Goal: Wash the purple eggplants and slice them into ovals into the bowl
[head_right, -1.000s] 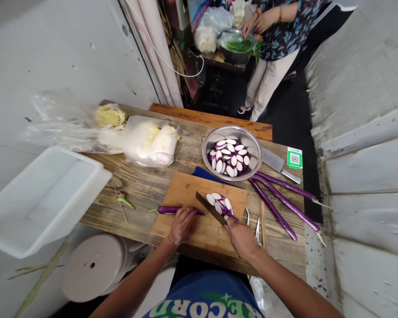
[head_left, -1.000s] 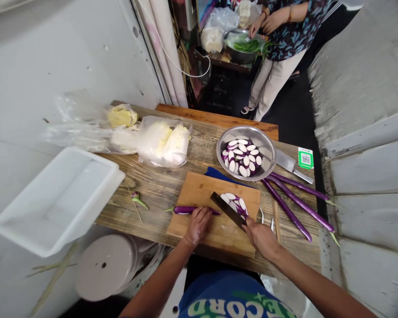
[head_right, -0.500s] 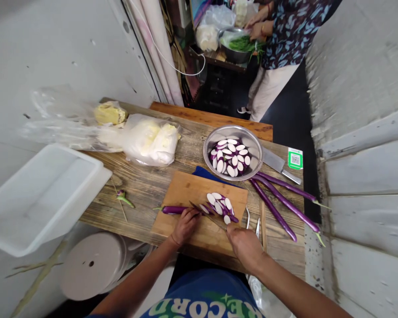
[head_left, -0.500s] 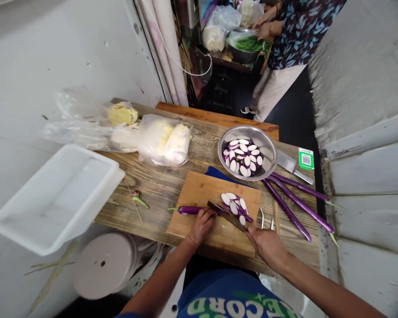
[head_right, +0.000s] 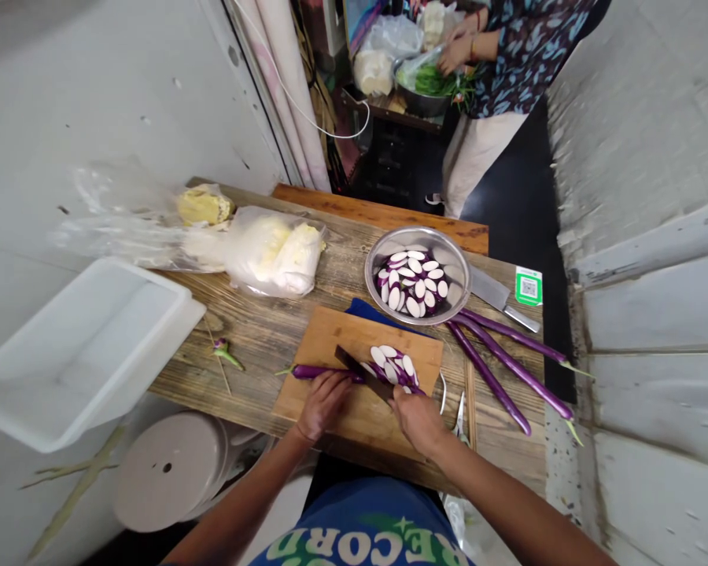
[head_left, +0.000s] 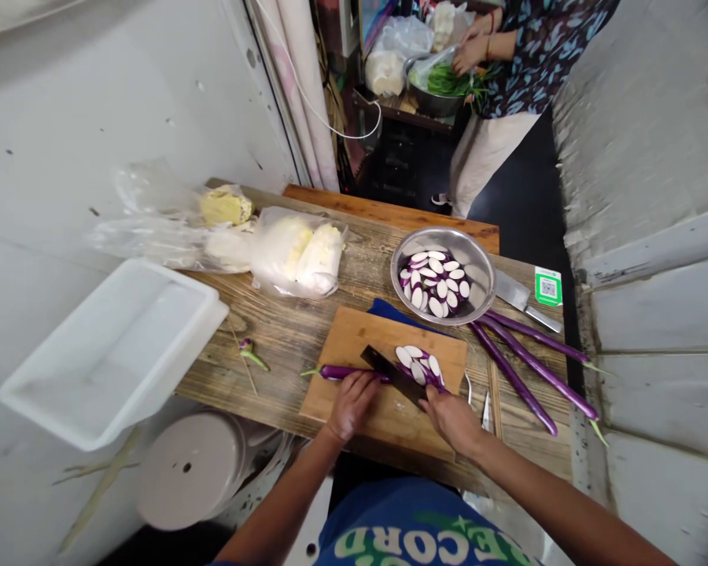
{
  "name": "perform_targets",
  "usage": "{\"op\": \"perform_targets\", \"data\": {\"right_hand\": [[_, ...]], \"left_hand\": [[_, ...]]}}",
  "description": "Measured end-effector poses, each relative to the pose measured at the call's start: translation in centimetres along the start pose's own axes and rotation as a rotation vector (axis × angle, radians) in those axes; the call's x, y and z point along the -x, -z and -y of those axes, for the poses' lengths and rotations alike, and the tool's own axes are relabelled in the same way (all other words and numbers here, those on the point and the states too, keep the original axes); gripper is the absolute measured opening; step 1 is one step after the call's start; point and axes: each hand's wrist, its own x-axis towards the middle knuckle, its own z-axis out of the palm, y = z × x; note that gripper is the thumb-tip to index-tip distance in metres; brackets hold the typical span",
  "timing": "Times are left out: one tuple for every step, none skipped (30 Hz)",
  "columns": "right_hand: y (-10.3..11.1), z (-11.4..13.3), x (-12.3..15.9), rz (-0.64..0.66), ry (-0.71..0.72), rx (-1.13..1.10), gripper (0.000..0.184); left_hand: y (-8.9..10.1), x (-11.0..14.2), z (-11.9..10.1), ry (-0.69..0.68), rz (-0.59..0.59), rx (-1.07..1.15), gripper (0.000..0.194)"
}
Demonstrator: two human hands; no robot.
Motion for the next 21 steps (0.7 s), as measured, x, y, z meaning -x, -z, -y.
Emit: {"op": "perform_targets", "data": {"right_hand": [[-0.2,-0.3,0.2,-0.006,-0.008,-0.006,0.026],[-0.3,-0.6,0.5,-0.011,-0.013,-0.008,0.026],[-0.4,-0.9,0.8,-0.015,-0.012,-0.008,0.026],[-0.5,-1.1,1.0,-0.02,-0.01,-0.008,0.026],[-0.6,-1.4,1.3,-0.026,-0.006,-0.005,0.026],[-0.6,-1.6,1.5,-0.031,0.003,-0.003,0.025],[-0.6,-1.9,1.7,-0.036,0.015,-0.002,0.024],[-0.6,-2.1,1.9,-0.039,0.025,-0.003,0.024],[-0.7,-2.4,2.0,-0.042,0.033,-0.004,0.023],[-0.7,-2.6,2.2,-0.042,0.037,-0.004,0.023],[-0.7,-2.9,2.3,-0.043,0.036,-0.004,0.023],[-0.7,-3.1,2.4,-0.043,0.032,-0.003,0.024],[-0.6,-3.2,2.5,-0.041,0.025,0.001,0.024],[-0.6,-3.3,2.5,-0.039,0.018,0.003,0.025],[-0.5,-3.3,2.5,-0.036,0.015,0.003,0.025],[-0.4,-3.3,2.5,-0.033,0.014,0.0,0.025],[-0.3,-3.2,2.5,-0.03,0.014,-0.003,0.026],[-0.3,-3.2,2.4,-0.027,0.013,-0.003,0.026],[-0.2,-3.1,2.4,-0.026,0.014,-0.002,0.026],[-0.1,-3.1,2.4,-0.026,0.017,0.001,0.026],[0.0,-3.0,2.5,-0.026,0.02,0.009,0.026]], "left_hand": [[0.2,0.3,0.2,0.028,-0.011,-0.025,0.032],[0.4,0.5,0.3,0.047,-0.015,-0.04,0.032],[0.4,0.5,0.4,0.054,-0.01,-0.045,0.032],[0.3,0.5,0.4,0.056,0.003,-0.046,0.031],[0.1,0.5,0.3,0.061,0.013,-0.051,0.03],[-0.1,0.3,0.2,0.072,0.015,-0.063,0.03],[-0.3,0.2,0.1,0.081,0.013,-0.077,0.03],[-0.4,0.0,-0.1,0.088,0.003,-0.093,0.03],[-0.5,-0.2,-0.2,0.096,-0.006,-0.111,0.03],[-0.5,-0.3,-0.3,0.102,-0.009,-0.13,0.029],[-0.4,-0.3,-0.4,0.105,-0.002,-0.148,0.028],[-0.3,-0.4,-0.5,0.109,0.01,-0.165,0.027],[-0.3,-0.5,-0.6,0.113,0.022,-0.179,0.026],[-0.3,-0.6,-0.7,0.114,0.031,-0.182,0.026],[-0.3,-0.8,-0.8,0.105,0.039,-0.175,0.025],[-0.5,-1.0,-0.9,0.089,0.042,-0.158,0.025],[-0.7,-1.2,-1.1,0.067,0.045,-0.137,0.024],[-0.9,-1.4,-1.2,0.041,0.05,-0.113,0.024],[-1.1,-1.6,-1.4,0.017,0.051,-0.088,0.024],[-1.3,-1.8,-1.5,-0.002,0.047,-0.064,0.024],[-1.4,-1.9,-1.6,-0.013,0.04,-0.044,0.024]]}}
